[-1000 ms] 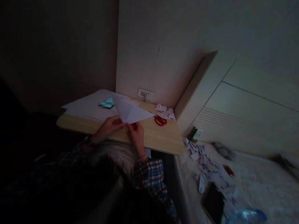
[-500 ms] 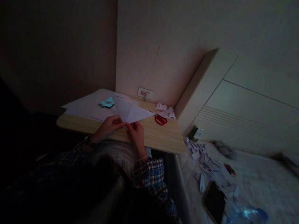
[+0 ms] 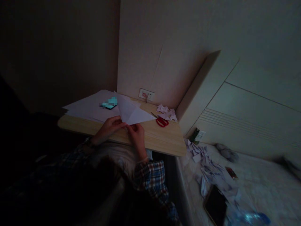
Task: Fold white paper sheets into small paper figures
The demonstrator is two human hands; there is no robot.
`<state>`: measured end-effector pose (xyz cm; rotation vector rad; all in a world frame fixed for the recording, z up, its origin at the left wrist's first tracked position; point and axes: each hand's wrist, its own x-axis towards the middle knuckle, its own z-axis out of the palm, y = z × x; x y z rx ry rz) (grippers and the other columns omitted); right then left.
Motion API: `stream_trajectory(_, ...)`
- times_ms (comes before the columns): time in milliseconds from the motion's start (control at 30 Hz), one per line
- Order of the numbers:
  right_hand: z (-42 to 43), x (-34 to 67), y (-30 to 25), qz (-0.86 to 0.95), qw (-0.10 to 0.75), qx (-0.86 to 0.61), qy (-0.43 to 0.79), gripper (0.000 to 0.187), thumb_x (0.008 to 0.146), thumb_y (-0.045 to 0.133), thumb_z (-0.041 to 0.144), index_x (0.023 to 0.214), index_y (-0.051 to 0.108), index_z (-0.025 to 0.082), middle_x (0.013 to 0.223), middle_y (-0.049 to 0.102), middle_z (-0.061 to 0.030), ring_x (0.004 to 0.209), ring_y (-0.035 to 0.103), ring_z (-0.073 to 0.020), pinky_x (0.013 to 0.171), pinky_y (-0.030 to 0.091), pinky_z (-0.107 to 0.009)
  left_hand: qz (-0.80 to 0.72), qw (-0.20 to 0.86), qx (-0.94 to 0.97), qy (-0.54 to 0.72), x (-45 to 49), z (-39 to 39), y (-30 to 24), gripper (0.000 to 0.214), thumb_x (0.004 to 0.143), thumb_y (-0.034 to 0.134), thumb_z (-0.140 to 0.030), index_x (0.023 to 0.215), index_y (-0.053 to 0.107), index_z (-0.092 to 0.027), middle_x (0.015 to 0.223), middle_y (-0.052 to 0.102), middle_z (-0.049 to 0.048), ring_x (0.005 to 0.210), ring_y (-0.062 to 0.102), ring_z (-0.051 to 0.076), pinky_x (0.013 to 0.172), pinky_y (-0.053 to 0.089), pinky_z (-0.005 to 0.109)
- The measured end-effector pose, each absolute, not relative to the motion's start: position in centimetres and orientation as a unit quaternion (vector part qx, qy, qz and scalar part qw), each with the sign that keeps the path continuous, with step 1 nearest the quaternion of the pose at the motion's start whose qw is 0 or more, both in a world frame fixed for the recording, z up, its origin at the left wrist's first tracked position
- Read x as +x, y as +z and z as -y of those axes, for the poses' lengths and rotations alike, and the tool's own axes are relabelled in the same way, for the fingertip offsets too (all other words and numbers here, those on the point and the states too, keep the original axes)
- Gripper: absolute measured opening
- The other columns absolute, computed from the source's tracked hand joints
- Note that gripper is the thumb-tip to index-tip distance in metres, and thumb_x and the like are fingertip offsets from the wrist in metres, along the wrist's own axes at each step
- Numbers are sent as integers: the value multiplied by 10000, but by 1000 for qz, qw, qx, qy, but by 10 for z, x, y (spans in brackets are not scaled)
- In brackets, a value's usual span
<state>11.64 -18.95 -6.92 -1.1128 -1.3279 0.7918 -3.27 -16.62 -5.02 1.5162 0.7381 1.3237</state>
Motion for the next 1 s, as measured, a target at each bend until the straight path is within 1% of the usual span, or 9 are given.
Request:
stream_trajectory(167,190,114,-71,566,584,-473,338,322,734,715,523,740,625,213,619,613,14,611,548,-160,579,422,-277,-308,470,625,541,-33,166,-50,414,588,857,-545,693,674,-188,709,727,32,763,689,236,742,559,329)
stream_trajectory(267,191,114,-71,567,588,-473,329,277,749,696,483,762,610,220,615,598,28,586,534,-151,565,409,-273,-316,459,623,549,-33,168,-48,408,593,856,-542,676,669,-189,710,726,29,762,685,230,758,552,325)
stream_trajectory(433,192,114,-70,579,577,-487,308,201,772,684,402,770,596,222,628,586,40,569,525,-141,562,413,-267,-332,441,625,552,-34,167,-46,409,574,860,-546,636,668,-191,670,709,18,706,653,209,719,532,308)
stream_trajectory(567,195,112,-65,607,553,-513,250,202,779,713,375,711,597,225,594,563,44,556,499,-137,547,384,-262,-333,452,613,556,-34,165,-47,436,531,874,-567,656,696,-189,665,724,32,707,660,226,718,533,326)
stream_trajectory(733,198,111,-62,616,552,-510,236,191,791,696,367,703,610,222,599,579,35,563,491,-140,549,392,-262,-337,470,606,546,-33,166,-44,426,499,889,-541,642,698,-187,662,728,38,711,661,238,710,529,337)
stream_trajectory(867,200,111,-60,623,552,-498,245,203,790,684,382,701,595,222,600,580,31,569,496,-142,564,401,-267,-344,464,577,577,-33,170,-43,382,522,880,-497,610,670,-190,625,680,14,661,617,197,666,493,305)
stream_trajectory(1000,202,110,-59,631,546,-484,262,178,767,660,373,710,577,225,619,586,20,581,523,-154,563,399,-274,-343,434,535,638,-34,174,-43,341,588,835,-416,524,577,-203,544,543,-43,583,499,132,593,413,263)
